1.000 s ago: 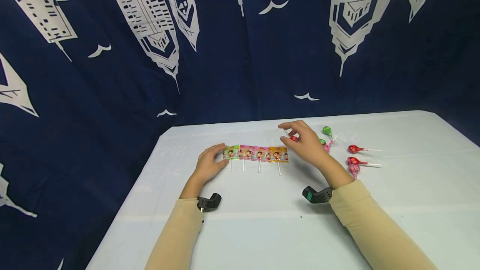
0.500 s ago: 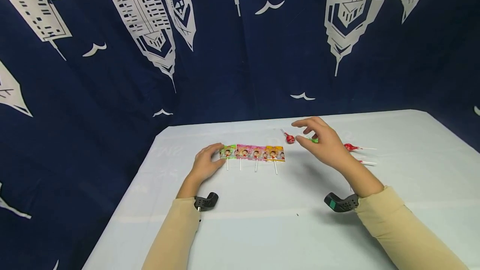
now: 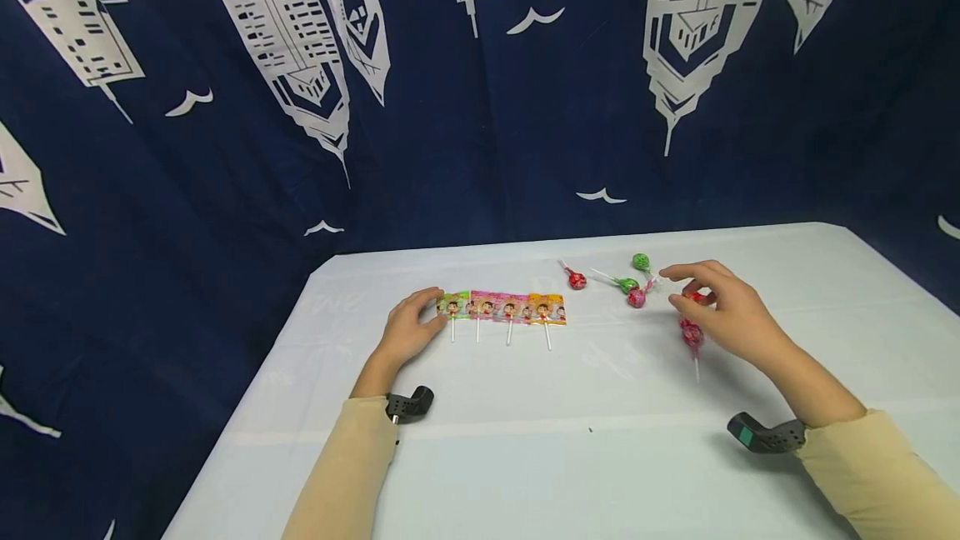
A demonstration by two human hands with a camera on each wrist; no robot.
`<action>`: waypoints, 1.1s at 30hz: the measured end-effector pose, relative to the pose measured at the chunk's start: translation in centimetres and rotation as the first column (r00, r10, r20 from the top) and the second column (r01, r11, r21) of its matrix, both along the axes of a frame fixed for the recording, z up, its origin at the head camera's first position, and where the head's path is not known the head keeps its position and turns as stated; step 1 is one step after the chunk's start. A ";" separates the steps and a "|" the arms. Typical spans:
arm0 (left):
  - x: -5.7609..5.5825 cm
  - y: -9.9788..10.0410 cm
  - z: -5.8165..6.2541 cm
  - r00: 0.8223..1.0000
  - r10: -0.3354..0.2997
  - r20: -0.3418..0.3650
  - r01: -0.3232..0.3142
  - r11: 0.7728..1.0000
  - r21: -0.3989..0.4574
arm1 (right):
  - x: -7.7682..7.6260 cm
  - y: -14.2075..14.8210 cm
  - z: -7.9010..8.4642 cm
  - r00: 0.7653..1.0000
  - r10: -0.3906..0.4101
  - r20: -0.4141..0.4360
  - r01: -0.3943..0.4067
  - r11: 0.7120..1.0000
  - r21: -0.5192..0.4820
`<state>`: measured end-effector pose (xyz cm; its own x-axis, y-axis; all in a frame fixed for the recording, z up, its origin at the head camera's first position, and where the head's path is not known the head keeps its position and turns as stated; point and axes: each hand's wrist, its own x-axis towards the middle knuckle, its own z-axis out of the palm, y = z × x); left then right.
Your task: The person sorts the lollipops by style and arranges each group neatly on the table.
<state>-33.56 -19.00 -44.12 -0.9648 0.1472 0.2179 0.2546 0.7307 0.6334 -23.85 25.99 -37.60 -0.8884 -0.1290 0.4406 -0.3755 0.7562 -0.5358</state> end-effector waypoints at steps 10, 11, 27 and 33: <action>-0.2 0.5 -0.2 1.000 -0.009 -0.015 0.011 0.991 0.130 | -0.1 3.9 -2.1 0.998 -0.018 0.067 0.017 1.000 0.015; -0.2 0.6 -0.1 1.000 0.001 -0.015 0.002 0.988 0.155 | -0.1 4.1 -2.3 0.997 -0.019 0.073 0.018 1.000 0.017; 3.3 11.6 5.9 0.961 -0.149 -0.234 0.194 0.963 0.185 | -0.2 5.7 -5.2 0.994 -0.046 0.099 0.043 0.999 0.030; 4.7 17.3 6.4 0.938 -0.294 -0.183 0.318 0.940 0.120 | -0.7 5.3 -5.6 0.991 -0.021 0.132 0.018 1.000 0.023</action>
<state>-28.81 -1.71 -37.69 -0.8285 0.3850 0.4067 0.5579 0.5044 0.6590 -24.57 31.33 -43.18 -0.9410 -0.1195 0.3166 -0.2878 0.7747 -0.5630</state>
